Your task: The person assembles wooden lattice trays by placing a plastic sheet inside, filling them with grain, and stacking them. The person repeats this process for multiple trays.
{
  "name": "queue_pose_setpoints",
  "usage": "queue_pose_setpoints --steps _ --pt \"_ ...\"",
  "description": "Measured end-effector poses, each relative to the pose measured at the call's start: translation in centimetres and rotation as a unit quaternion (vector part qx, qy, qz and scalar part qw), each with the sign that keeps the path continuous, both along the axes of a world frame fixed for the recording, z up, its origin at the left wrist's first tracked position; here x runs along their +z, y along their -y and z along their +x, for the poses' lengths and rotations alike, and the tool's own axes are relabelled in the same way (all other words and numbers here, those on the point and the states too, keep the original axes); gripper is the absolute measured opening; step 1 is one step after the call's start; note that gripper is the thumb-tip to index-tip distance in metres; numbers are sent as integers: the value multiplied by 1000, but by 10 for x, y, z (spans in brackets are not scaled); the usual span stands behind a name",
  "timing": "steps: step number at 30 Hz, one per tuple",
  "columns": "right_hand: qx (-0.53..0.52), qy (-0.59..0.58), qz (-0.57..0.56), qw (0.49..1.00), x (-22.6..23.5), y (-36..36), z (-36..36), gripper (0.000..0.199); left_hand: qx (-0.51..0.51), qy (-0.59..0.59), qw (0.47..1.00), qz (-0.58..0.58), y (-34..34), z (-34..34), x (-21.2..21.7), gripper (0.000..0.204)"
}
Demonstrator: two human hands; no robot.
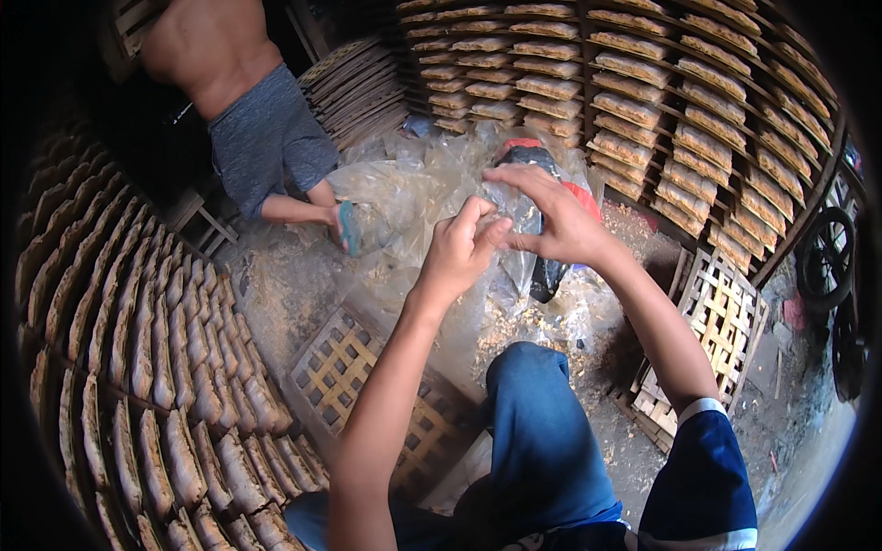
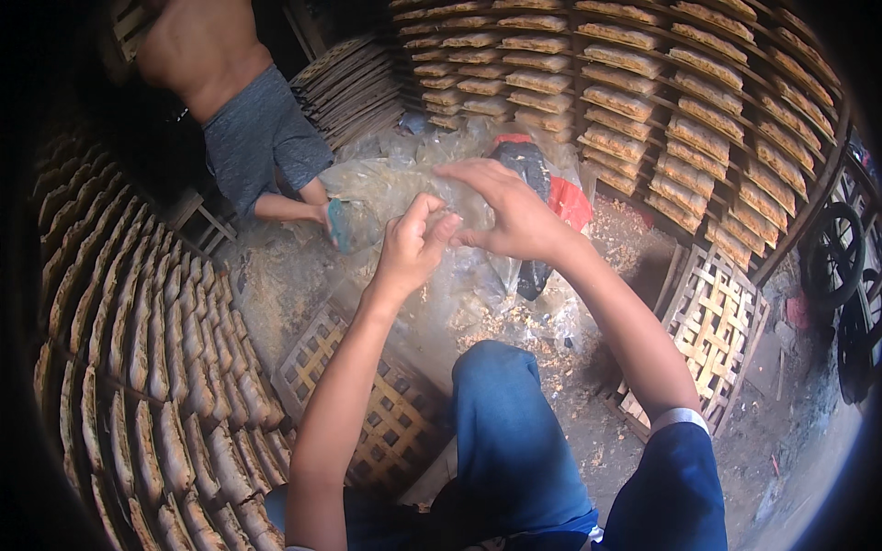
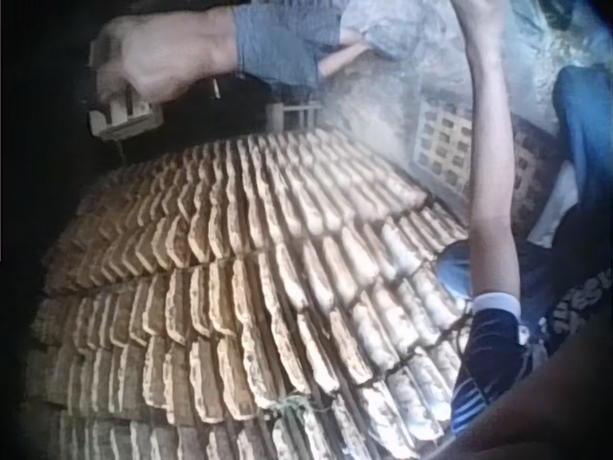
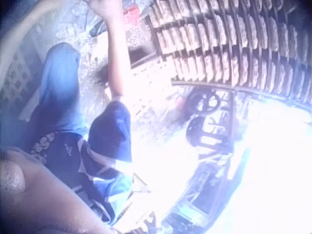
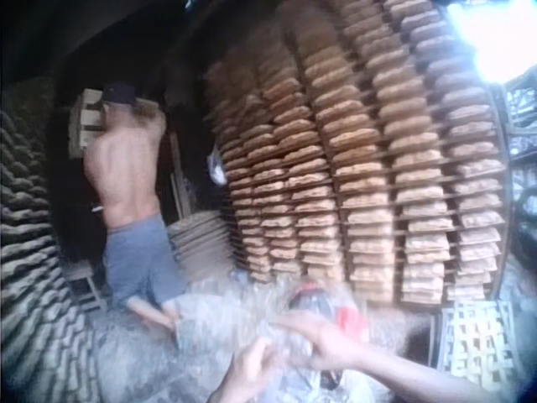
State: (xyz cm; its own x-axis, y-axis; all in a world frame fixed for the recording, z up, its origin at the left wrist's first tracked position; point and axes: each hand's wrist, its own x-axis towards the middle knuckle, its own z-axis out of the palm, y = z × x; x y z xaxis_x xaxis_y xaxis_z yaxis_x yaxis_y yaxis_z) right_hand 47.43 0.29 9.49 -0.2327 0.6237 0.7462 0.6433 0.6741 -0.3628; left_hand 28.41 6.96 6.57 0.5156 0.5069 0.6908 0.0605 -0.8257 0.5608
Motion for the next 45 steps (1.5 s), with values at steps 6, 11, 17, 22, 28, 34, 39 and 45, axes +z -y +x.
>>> queue_pose_setpoints --steps 6,11,17,22,28,34,39,45 --pt "-24 49 -137 989 1 -11 29 27 1 -74 995 -61 4 -1 6 33" --pt "-112 46 -104 987 24 0 37 28 48 -132 983 -116 -5 -12 -22 23" --pt "-175 74 -65 980 58 8 45 25 84 -178 980 25 -32 -10 -86 21" --pt "-129 127 -47 982 54 7 54 15 65 -84 993 -48 -30 4 -64 50" --pt "-110 98 -71 987 38 -4 42 13 -35 43 985 -163 -26 49 -20 33" --pt "-166 19 -58 984 55 -3 69 16 56 -134 969 -198 -37 12 -96 25" --pt "-210 -37 -31 976 83 10 93 23 127 -221 948 -189 -27 -21 -149 28" --pt "-218 -123 -28 968 98 23 115 26 240 -415 868 -128 -62 -58 -173 50"
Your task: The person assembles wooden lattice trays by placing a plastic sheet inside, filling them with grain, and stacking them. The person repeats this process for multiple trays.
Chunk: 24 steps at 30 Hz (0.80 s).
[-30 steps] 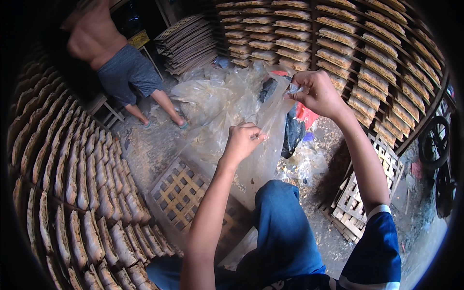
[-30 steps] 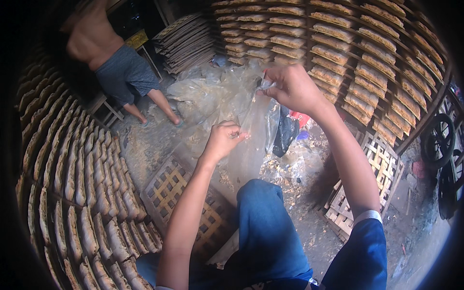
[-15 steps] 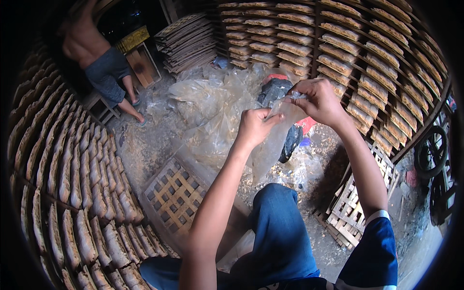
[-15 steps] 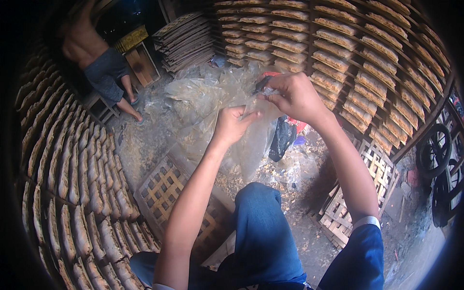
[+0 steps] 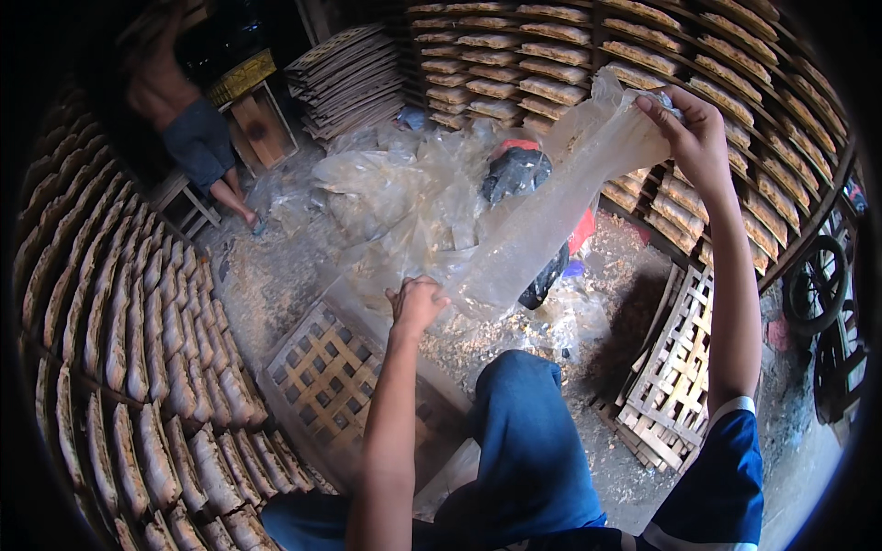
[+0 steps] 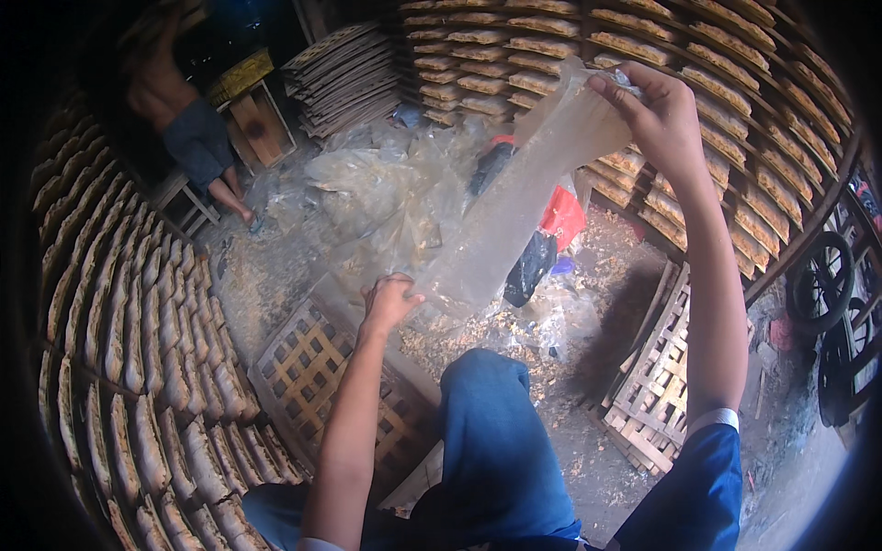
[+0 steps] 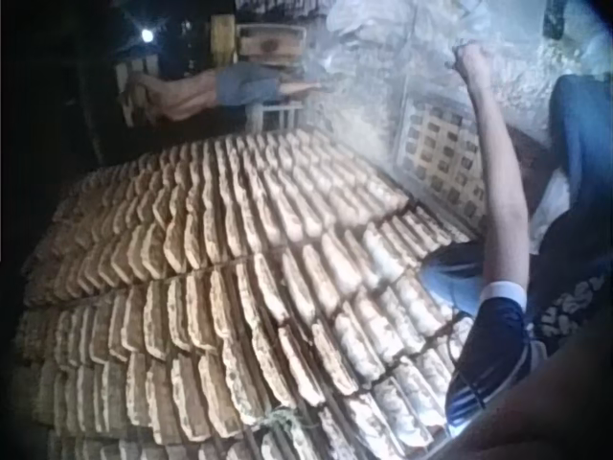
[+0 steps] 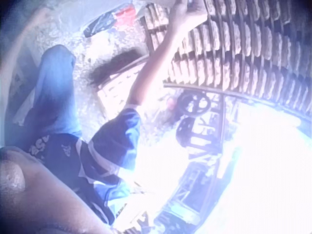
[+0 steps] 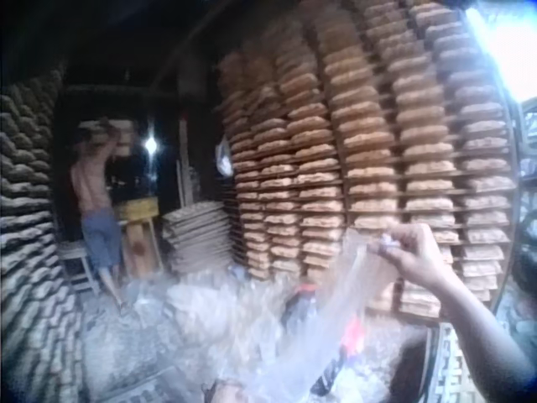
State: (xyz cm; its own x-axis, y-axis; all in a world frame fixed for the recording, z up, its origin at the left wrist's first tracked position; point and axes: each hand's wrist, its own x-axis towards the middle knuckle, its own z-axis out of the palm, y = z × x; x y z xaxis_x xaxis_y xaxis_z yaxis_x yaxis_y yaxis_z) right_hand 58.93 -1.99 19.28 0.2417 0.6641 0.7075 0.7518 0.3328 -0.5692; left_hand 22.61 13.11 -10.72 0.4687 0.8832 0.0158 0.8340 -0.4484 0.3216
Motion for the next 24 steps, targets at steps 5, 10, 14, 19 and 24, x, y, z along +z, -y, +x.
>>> queue_pose_setpoints --steps 5,10,14,19,24 --pt "-33 72 -29 996 -7 11 -12 22 -12 116 992 -48 -6 7 77 111" --pt "30 208 -74 975 -32 6 -60 21 -264 399 877 41 35 84 200 86" --pt "89 180 -82 976 -38 -5 -72 16 -262 396 880 2 45 100 218 31" --pt "58 194 -48 978 -26 -3 -75 25 -194 359 913 -5 25 84 148 22" --pt "26 12 -14 999 11 4 -35 31 -117 277 953 -33 30 44 73 26"
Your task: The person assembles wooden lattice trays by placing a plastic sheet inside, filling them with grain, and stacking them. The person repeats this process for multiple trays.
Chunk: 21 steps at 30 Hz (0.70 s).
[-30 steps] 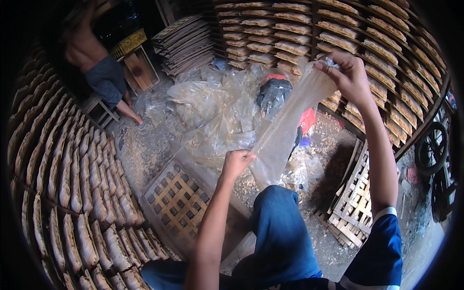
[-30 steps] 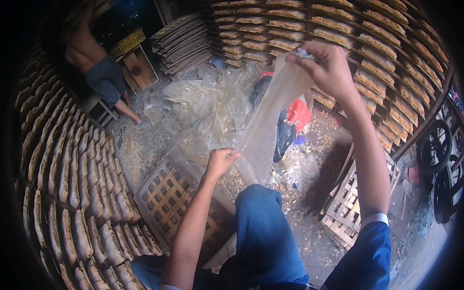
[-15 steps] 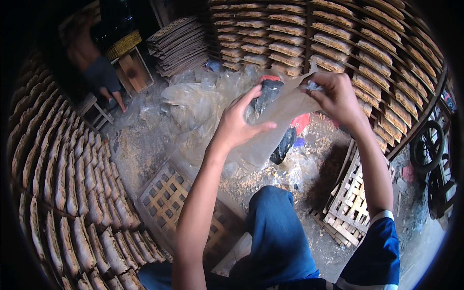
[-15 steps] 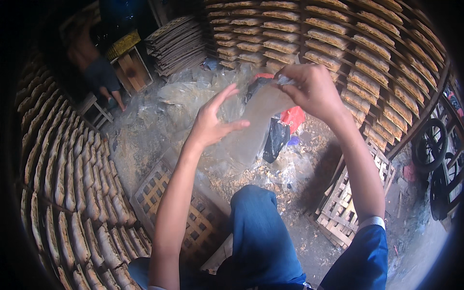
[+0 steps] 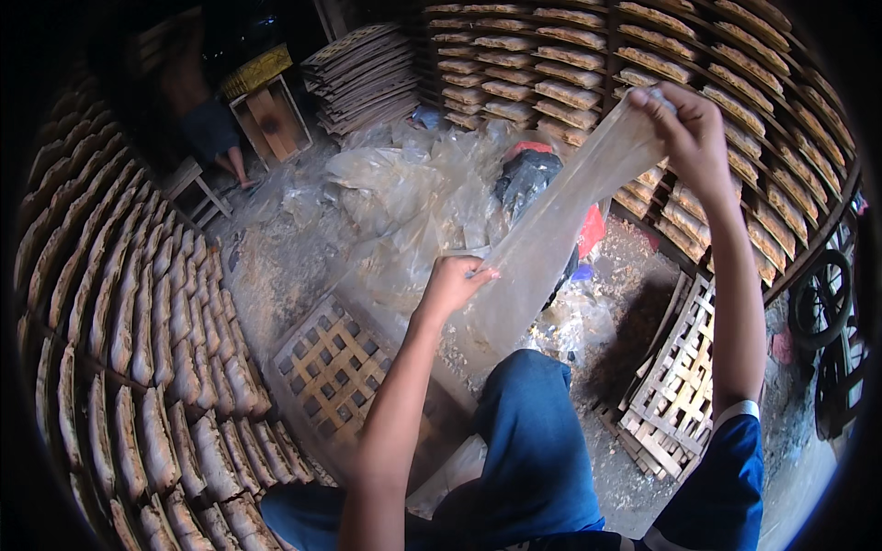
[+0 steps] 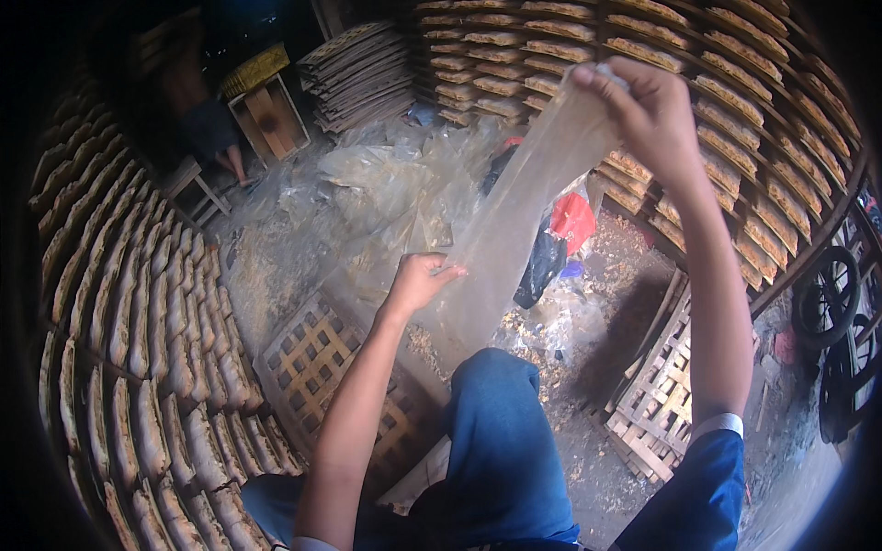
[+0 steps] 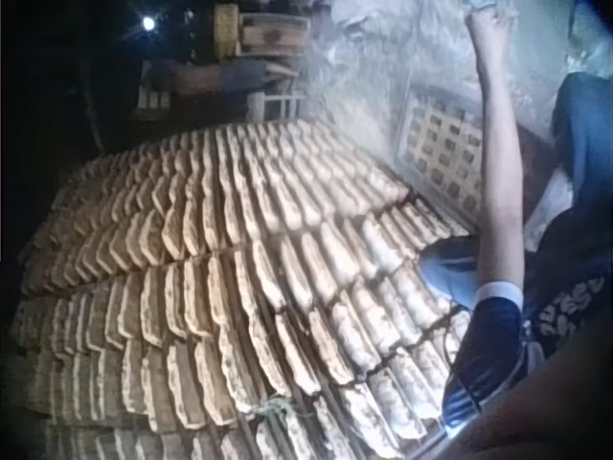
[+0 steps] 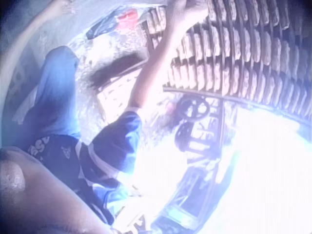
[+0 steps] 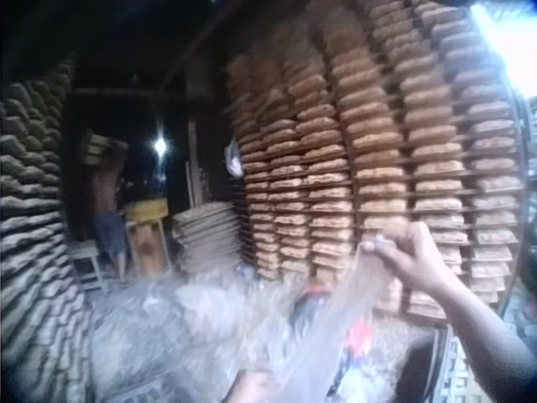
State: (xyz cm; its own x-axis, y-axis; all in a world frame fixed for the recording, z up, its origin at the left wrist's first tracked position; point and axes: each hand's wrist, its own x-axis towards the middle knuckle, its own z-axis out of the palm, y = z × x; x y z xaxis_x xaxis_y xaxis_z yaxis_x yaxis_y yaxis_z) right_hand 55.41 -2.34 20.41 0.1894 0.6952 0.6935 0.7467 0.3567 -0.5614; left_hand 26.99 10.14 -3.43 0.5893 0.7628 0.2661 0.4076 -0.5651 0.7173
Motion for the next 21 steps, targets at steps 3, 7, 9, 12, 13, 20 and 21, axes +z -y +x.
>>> queue_pose_setpoints --steps 3,7,9,12,13,20,21 --pt "14 -11 30 999 14 2 38 34 34 3 999 20 -11 -26 -40 28" --pt "-67 -48 35 996 2 22 91 36 87 37 996 -10 -22 -38 -38 27" --pt "-79 -82 17 993 -23 26 129 38 104 98 990 -8 -34 -49 -29 22" --pt "-237 -47 0 970 -74 42 184 42 77 156 984 -35 -48 -42 1 16" --pt "-302 65 15 951 -94 51 201 43 58 172 983 -11 -51 -32 15 16" --pt "-78 164 -5 983 -110 4 -5 79 -46 127 975 175 -36 2 118 21" --pt "-45 201 -10 978 -106 -8 -37 75 -57 104 977 180 -33 8 123 20"
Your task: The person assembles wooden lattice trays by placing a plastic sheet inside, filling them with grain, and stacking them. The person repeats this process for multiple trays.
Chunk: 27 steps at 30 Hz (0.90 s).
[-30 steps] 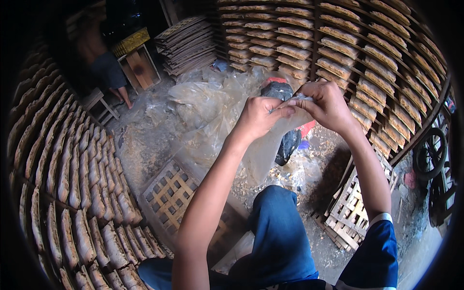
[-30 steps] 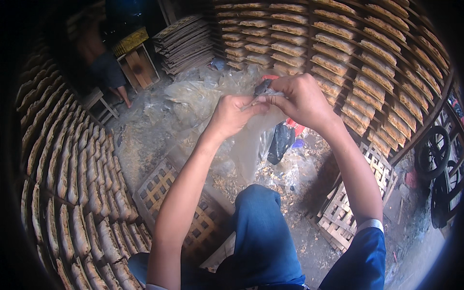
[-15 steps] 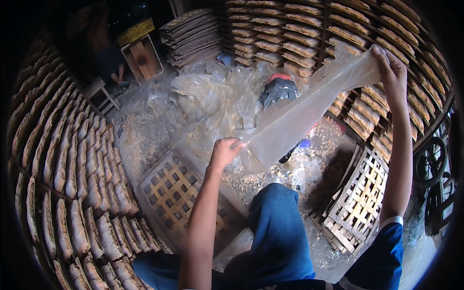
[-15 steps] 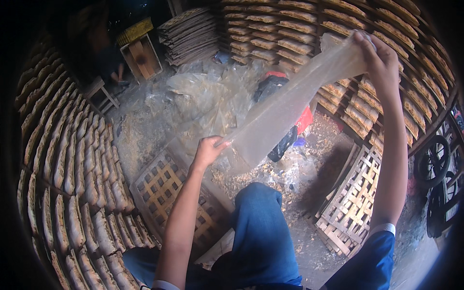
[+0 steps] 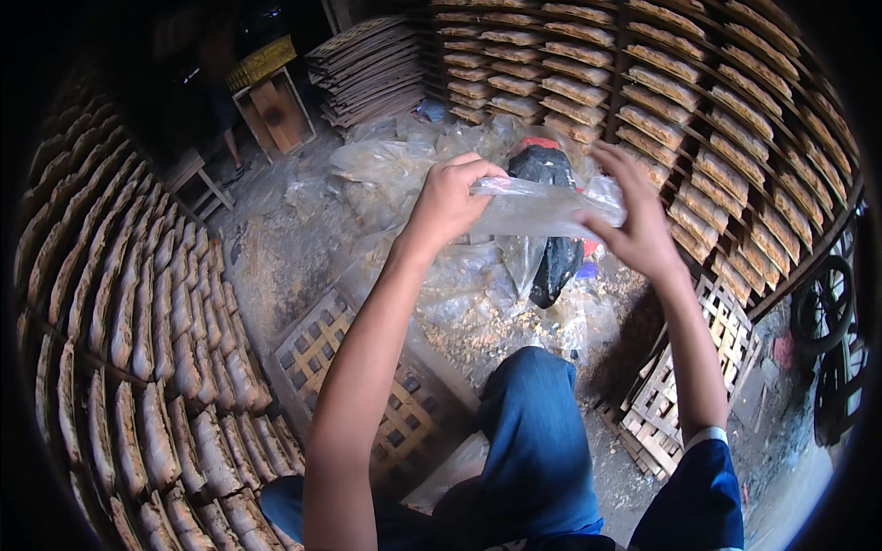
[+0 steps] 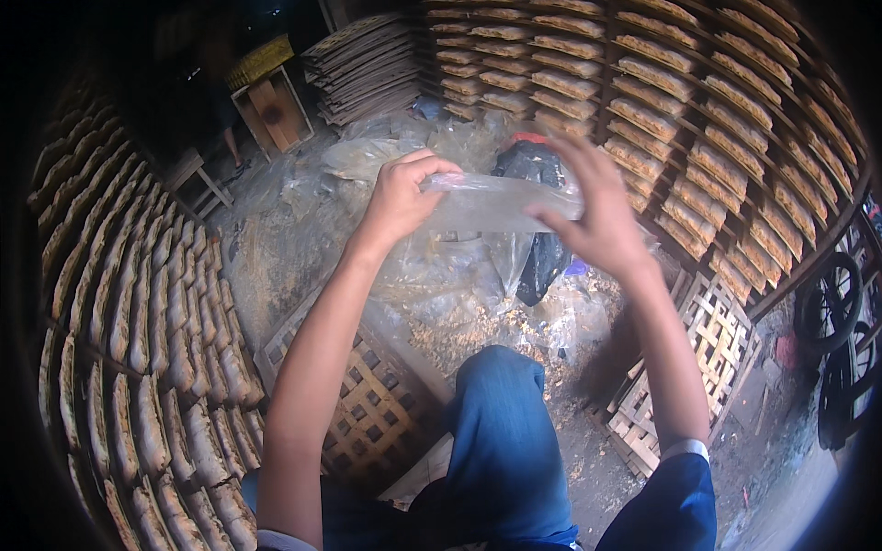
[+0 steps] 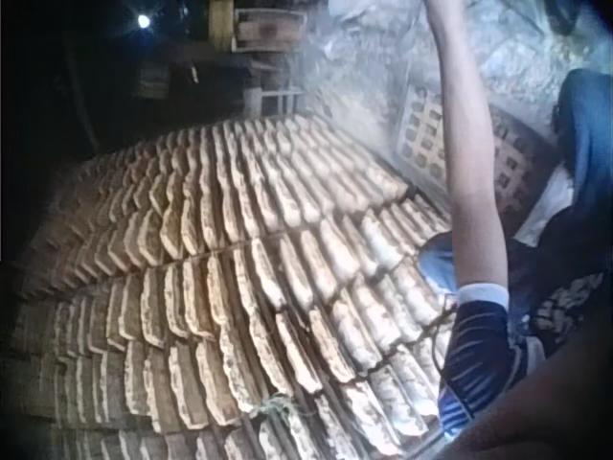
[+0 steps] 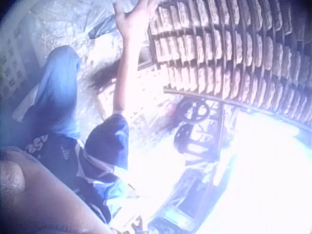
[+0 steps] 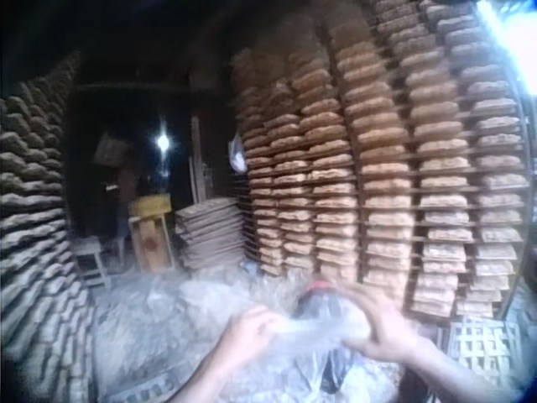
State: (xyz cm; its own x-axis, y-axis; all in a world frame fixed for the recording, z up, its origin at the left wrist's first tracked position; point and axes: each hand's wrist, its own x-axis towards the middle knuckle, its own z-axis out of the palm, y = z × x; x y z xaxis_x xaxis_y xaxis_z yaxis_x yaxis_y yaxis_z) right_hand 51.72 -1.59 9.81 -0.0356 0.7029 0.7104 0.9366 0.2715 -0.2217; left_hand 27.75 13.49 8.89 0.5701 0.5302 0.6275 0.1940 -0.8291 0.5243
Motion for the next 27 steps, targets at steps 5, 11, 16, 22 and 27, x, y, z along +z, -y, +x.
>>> queue_pose_setpoints --steps 5,11,16,22,27 --pt "76 73 -49 993 2 -56 -45 28 3 -48 989 138 2 -1 4 14" --pt "86 78 44 992 19 -46 -33 6 96 -161 972 139 -8 -49 -9 15" --pt "31 -17 25 999 28 -21 13 8 148 -117 975 118 -29 -68 -17 20" --pt "-56 -120 -89 987 18 4 48 32 43 113 993 -11 -29 -31 -18 15" --pt "52 75 74 993 50 13 -2 100 -6 24 1000 15 8 12 9 12"
